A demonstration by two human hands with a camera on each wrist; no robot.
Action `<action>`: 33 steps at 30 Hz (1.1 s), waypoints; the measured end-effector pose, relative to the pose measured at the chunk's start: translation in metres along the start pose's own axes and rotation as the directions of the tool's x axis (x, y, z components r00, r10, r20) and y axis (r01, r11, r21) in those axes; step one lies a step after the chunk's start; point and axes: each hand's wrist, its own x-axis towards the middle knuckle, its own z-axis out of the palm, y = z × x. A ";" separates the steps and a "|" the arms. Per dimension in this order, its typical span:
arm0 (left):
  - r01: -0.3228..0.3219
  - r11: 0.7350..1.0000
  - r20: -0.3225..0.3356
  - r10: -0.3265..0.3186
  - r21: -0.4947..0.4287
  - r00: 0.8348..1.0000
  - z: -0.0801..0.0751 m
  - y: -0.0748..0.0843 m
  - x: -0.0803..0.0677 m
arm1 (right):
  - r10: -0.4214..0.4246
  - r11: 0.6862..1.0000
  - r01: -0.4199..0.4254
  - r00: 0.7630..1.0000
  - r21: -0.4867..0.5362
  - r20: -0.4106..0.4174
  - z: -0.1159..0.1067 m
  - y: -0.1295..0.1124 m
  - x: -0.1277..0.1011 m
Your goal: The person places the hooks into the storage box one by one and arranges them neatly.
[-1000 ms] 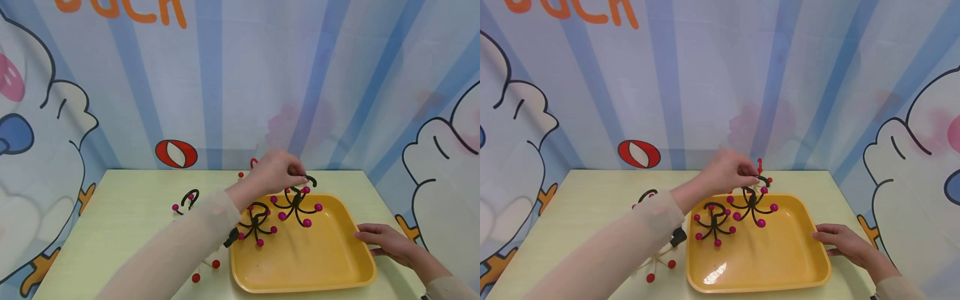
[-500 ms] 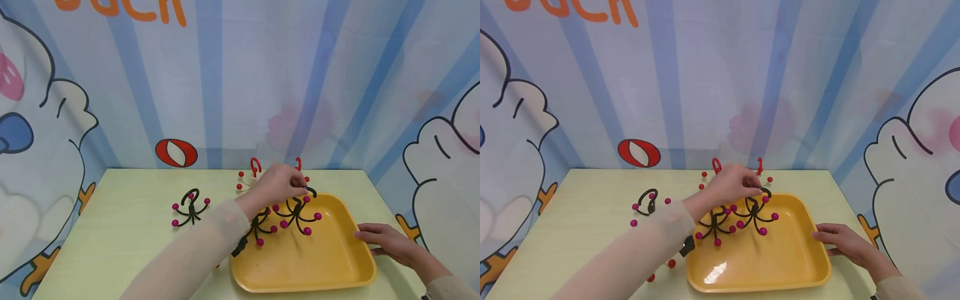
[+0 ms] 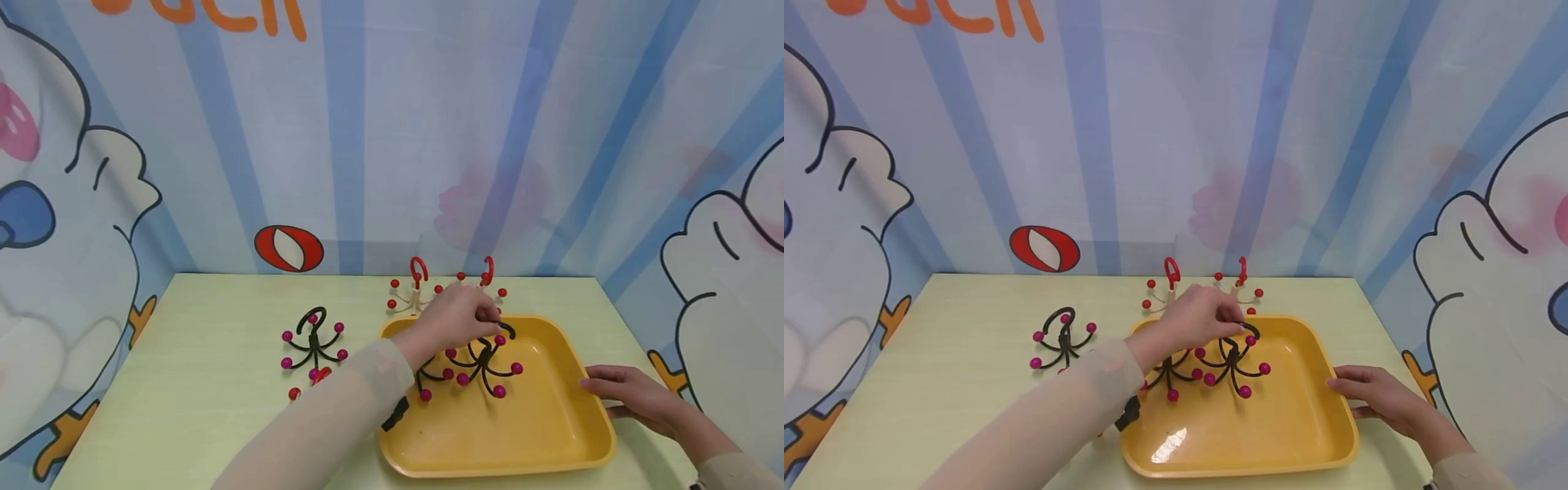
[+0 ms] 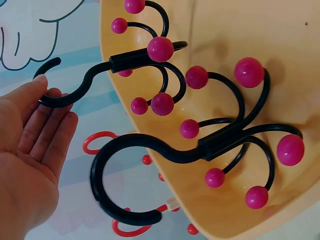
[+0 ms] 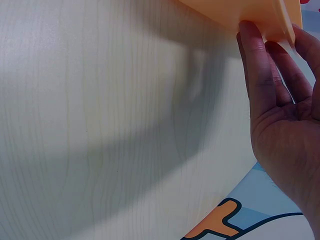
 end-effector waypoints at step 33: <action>0.076 0.995 -0.022 -0.074 0.062 0.997 0.016 -0.017 0.005 | 0.008 1.000 -0.008 1.000 0.019 -0.004 0.000 0.001 0.000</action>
